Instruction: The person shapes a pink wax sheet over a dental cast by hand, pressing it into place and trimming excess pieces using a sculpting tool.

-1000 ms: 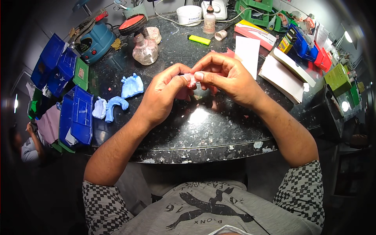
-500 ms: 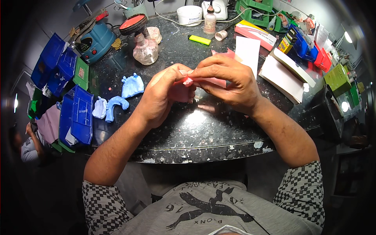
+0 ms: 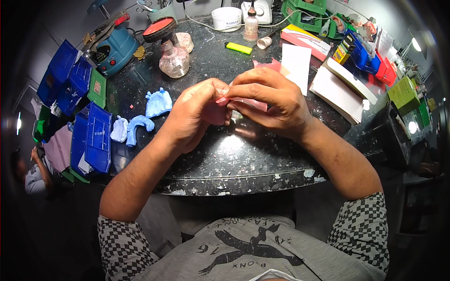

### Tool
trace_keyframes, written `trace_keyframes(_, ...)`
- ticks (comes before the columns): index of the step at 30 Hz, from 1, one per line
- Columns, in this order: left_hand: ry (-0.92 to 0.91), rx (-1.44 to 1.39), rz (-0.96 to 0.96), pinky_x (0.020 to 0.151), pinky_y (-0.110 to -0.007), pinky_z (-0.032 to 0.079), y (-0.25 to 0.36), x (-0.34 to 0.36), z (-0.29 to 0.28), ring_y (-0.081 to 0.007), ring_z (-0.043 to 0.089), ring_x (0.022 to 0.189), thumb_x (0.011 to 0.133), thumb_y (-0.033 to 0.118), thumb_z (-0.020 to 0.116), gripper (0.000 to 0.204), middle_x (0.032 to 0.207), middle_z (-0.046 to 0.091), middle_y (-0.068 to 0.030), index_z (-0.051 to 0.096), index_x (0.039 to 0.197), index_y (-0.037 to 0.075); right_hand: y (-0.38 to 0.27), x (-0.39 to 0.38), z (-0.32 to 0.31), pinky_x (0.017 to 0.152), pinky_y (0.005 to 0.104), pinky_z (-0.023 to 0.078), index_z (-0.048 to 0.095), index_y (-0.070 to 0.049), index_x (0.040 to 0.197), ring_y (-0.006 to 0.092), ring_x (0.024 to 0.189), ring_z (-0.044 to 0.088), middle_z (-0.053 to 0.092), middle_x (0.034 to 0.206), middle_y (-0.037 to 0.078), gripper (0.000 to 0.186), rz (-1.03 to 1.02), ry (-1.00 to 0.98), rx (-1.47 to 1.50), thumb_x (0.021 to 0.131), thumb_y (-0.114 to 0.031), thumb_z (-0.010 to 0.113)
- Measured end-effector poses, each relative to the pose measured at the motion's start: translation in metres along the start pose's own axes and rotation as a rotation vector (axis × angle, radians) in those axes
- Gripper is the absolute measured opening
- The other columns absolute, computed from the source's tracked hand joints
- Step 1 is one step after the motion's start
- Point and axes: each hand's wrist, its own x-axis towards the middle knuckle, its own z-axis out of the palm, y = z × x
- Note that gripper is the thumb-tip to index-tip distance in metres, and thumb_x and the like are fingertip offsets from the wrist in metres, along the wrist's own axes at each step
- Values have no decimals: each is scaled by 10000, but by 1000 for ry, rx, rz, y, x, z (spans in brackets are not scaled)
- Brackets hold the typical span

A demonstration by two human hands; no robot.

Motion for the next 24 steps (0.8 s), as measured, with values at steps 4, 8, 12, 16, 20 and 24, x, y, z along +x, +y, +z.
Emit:
trace_keyframes(4, -10, -30, 30, 673, -270, 492, -4, -1, 2, -135, 612, 719, 1001, 263, 462, 263, 849, 621, -50, 596, 966, 40, 2, -1, 1, 747, 358, 529, 707, -97, 1061, 250, 886, 648, 656, 990, 79, 266, -43, 2, -37, 798, -112, 749)
trace_keyframes(8, 0, -149, -5, 691, -276, 486, 0, -2, 8, -142, 608, 730, 977, 253, 464, 253, 847, 615, -55, 589, 957, 33, 6, 0, 0, 749, 361, 528, 696, -94, 1087, 255, 890, 647, 658, 982, 80, 291, -116, 5, -86, 798, -108, 729)
trace_keyframes(12, -10, -40, 7, 742, -321, 500, -2, -3, 6, -175, 608, 753, 954, 275, 451, 279, 826, 600, -65, 568, 1003, 27, 6, 0, 0, 745, 361, 527, 687, -91, 1101, 252, 886, 646, 657, 973, 74, 299, -162, -10, -106, 803, -100, 706)
trace_keyframes(16, 16, 37, 32, 744, -315, 495, 2, -4, 8, -167, 602, 758, 942, 262, 468, 277, 827, 598, -66, 567, 1009, 12, 5, -4, 1, 723, 343, 520, 691, -101, 1101, 237, 873, 644, 646, 936, 58, 300, -130, -7, -94, 802, -90, 696)
trace_keyframes(20, 12, 70, 76, 750, -310, 492, 3, -5, 10, -160, 601, 769, 939, 251, 475, 277, 834, 600, -66, 567, 1015, 2, 3, -3, -1, 728, 337, 516, 694, -113, 1098, 228, 866, 643, 637, 923, 45, 314, -170, 20, -139, 785, -93, 696)
trace_keyframes(24, -6, -41, 59, 718, -270, 480, 1, -6, 10, -122, 588, 756, 962, 241, 501, 246, 850, 610, -51, 589, 1011, 17, 3, 0, -3, 800, 350, 516, 694, -122, 1083, 225, 936, 640, 644, 994, 45, 320, -212, -2, -216, 765, -89, 689)
